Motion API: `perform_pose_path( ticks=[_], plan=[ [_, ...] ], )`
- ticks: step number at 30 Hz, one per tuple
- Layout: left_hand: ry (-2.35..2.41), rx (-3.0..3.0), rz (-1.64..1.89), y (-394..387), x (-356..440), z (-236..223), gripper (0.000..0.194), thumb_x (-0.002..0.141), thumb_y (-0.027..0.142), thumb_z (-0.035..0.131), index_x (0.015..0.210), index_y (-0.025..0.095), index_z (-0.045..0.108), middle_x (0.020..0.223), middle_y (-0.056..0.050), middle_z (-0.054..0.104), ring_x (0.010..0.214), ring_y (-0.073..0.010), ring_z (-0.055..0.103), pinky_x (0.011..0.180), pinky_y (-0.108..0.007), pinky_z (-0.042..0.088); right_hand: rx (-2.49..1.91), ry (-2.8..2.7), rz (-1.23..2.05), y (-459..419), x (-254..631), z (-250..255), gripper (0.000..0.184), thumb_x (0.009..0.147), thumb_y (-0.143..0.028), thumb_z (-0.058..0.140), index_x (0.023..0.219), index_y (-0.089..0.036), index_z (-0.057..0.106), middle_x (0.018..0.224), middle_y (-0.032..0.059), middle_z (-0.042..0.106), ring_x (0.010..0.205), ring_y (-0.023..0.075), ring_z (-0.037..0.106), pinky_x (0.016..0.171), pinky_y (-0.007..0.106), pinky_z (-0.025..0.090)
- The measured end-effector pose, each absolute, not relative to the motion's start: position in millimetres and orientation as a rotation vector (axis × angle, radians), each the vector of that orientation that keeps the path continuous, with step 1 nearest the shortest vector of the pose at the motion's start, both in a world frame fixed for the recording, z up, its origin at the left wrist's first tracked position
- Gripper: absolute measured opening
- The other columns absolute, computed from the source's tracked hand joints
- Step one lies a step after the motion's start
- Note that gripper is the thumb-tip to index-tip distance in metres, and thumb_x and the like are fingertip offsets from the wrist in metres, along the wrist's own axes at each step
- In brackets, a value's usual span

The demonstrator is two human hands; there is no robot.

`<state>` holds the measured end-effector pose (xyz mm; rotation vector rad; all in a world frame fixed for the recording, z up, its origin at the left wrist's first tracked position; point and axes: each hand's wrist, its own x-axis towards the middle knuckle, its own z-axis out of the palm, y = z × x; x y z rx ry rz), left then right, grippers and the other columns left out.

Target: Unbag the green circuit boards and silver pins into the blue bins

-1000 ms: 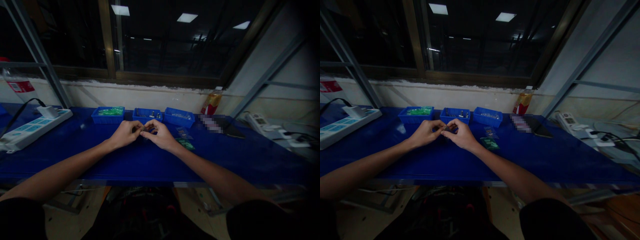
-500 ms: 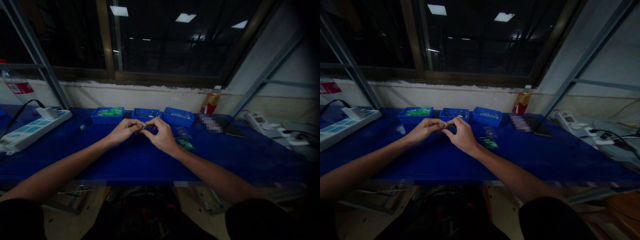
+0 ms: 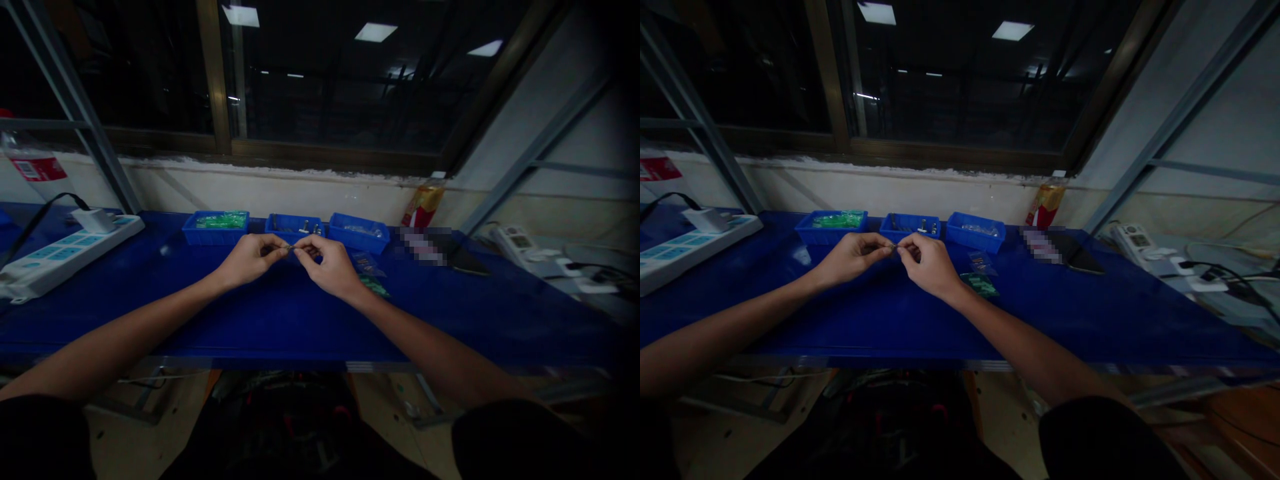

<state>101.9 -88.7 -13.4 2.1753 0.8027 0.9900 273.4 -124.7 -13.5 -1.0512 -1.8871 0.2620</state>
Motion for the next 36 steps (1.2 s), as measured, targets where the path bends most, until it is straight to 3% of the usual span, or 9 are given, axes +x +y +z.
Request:
perform_pose_path(
  ticks=[8,16,25,36],
  plan=[
    [0.867,2.326,1.020,-95,103,-13,0.021,0.078,0.027,0.052,0.086,0.012,0.065,0.084,-0.006,0.068,0.076,-0.0154,0.062,0.069,-0.026,0.046,-1.080,-1.964,0.204,-125,275,-12,0.010,0.076,-0.018,0.050,0.074,-0.015,0.059,0.066,0.0009,0.059,0.060,0.0109,0.053,0.058,0.024,0.040],
    [0.853,2.340,1.003,-99,105,-15,0.023,0.079,0.030,0.051,0.090,0.014,0.065,0.087,-0.006,0.069,0.077,-0.0156,0.063,0.069,-0.026,0.048,-1.071,-1.901,0.266,-124,275,-13,0.009,0.071,-0.014,0.049,0.063,-0.015,0.053,0.053,-0.0031,0.050,0.049,0.0077,0.046,0.049,0.021,0.035],
    [0.935,2.560,1.022,-100,101,-8,0.020,0.080,0.024,0.050,0.090,0.015,0.066,0.085,-0.005,0.069,0.075,-0.0159,0.063,0.065,-0.025,0.044,-1.092,-2.008,0.284,-125,278,-10,0.014,0.078,-0.022,0.048,0.074,-0.015,0.060,0.064,0.0004,0.058,0.059,0.0105,0.052,0.058,0.024,0.039],
    [0.950,2.529,1.007,-101,103,-11,0.021,0.080,0.027,0.051,0.088,0.015,0.066,0.087,-0.005,0.069,0.076,-0.0162,0.062,0.068,-0.025,0.044,-1.043,-1.971,0.309,-124,278,-11,0.012,0.076,-0.019,0.048,0.068,-0.015,0.056,0.061,-0.0004,0.056,0.057,0.0102,0.050,0.056,0.024,0.039]
  ],
)
